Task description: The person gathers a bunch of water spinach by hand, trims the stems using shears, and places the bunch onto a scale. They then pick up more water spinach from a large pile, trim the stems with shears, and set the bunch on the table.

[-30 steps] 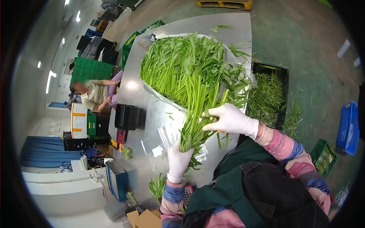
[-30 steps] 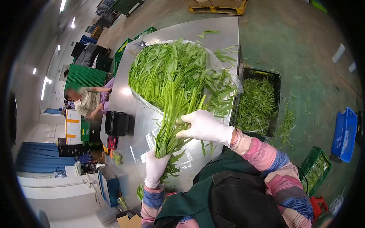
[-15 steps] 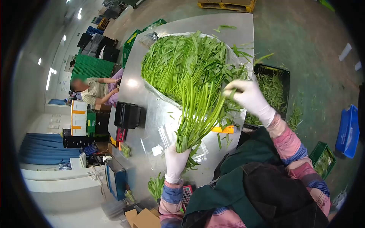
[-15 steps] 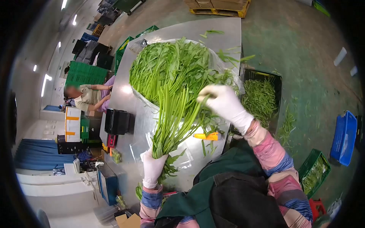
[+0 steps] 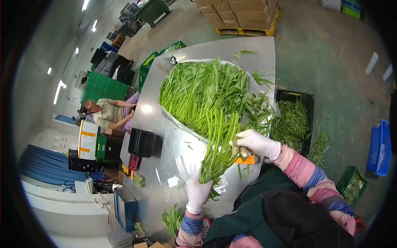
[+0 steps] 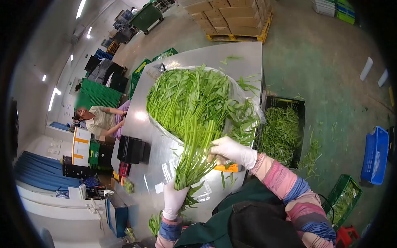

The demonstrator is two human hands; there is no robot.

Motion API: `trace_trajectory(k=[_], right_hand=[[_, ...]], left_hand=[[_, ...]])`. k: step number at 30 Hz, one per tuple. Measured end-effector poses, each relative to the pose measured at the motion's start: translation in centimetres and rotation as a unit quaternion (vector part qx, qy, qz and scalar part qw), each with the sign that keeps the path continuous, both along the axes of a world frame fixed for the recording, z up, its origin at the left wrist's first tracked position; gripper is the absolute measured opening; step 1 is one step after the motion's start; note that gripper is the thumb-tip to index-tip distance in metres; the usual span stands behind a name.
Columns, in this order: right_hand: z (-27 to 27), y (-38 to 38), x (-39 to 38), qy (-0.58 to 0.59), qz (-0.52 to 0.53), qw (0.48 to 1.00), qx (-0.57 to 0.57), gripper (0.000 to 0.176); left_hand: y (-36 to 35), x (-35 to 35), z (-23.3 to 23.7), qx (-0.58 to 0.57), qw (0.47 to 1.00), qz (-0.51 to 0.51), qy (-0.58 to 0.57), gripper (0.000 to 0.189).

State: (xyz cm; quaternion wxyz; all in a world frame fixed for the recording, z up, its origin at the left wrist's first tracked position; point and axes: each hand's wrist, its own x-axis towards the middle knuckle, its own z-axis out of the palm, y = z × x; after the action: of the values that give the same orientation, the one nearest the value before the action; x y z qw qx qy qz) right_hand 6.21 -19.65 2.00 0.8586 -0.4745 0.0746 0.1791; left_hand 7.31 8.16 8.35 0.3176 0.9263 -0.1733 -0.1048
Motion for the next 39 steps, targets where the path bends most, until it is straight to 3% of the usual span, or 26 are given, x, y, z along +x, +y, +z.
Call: trace_trajectory(k=[6,9,11,13,14,15,17,18,19,20,21,22,23,26,29,31,33,39], right_hand=[[0.3,-0.1,0.0,-0.047,0.047,0.987,-0.145,0.022],[0.1,-1.1,-0.2,-0.072,0.002,0.995,-0.075,0.019],[-0.5,-4.1,-0.2,-0.095,-0.152,0.984,0.003,0.021],[-1.6,-7.7,-0.4,-0.113,-0.378,0.908,0.139,0.021],[-3.5,-10.8,0.1,-0.102,-0.444,0.859,0.233,0.024],[-5.5,-13.6,-0.3,-0.111,-0.451,0.861,0.207,0.025],[-3.0,-14.1,-1.5,0.02,-0.444,0.878,-0.175,0.065],[-3.0,-13.5,-2.0,0.056,-0.356,0.843,-0.399,0.072],[-3.1,-12.4,-2.9,0.085,-0.249,0.756,-0.599,0.08],[-4.5,-11.2,-2.9,0.029,-0.194,0.655,-0.73,0.074],[-2.6,-9.4,-2.7,0.031,-0.145,0.8,-0.581,0.057],[0.7,-5.2,-2.6,-0.008,-0.132,0.933,-0.334,0.038],[-0.5,-3.2,-2.2,-0.037,-0.13,0.951,-0.277,0.03],[1.4,0.3,-1.4,-0.055,-0.05,0.98,-0.186,0.027],[1.9,1.6,-0.6,-0.001,0.025,0.99,-0.14,0.029],[1.8,2.2,-0.7,-0.03,0.008,0.988,-0.151,0.03],[1.4,3.3,-0.4,-0.069,-0.072,0.989,-0.109,0.029],[3.7,5.5,-1.0,-0.138,-0.109,0.982,-0.064,0.032]], left_hand=[[0.7,0.1,-1.1,-0.012,1.0,0.005,0.015,0.043],[0.8,0.3,-0.6,-0.001,0.999,0.002,0.034,0.038],[1.2,0.2,-0.2,-0.021,0.998,0.016,0.06,0.034],[1.7,0.4,0.4,-0.071,0.993,0.045,0.089,0.033],[2.0,0.6,0.9,-0.056,0.993,0.044,0.099,0.031],[1.8,0.7,1.2,-0.108,0.985,0.07,0.116,0.03],[1.9,1.1,1.3,-0.117,0.986,0.064,0.097,0.028],[1.7,1.3,1.3,-0.124,0.985,0.075,0.098,0.028],[1.4,1.4,1.4,-0.13,0.983,0.085,0.097,0.028],[1.2,1.5,1.4,-0.135,0.982,0.093,0.097,0.028],[1.1,1.5,1.3,-0.132,0.982,0.096,0.096,0.028],[1.0,1.9,1.1,-0.129,0.983,0.099,0.09,0.028],[0.9,1.8,0.9,-0.124,0.983,0.102,0.092,0.029],[0.1,2.0,0.8,-0.156,0.981,0.097,0.069,0.03],[-0.2,1.8,1.2,-0.192,0.974,0.107,0.063,0.029],[-0.5,1.8,1.5,-0.202,0.971,0.12,0.046,0.028],[-0.4,1.8,1.5,-0.2,0.97,0.127,0.049,0.028],[-0.2,1.6,0.6,-0.2,0.971,0.123,0.034,0.032]])
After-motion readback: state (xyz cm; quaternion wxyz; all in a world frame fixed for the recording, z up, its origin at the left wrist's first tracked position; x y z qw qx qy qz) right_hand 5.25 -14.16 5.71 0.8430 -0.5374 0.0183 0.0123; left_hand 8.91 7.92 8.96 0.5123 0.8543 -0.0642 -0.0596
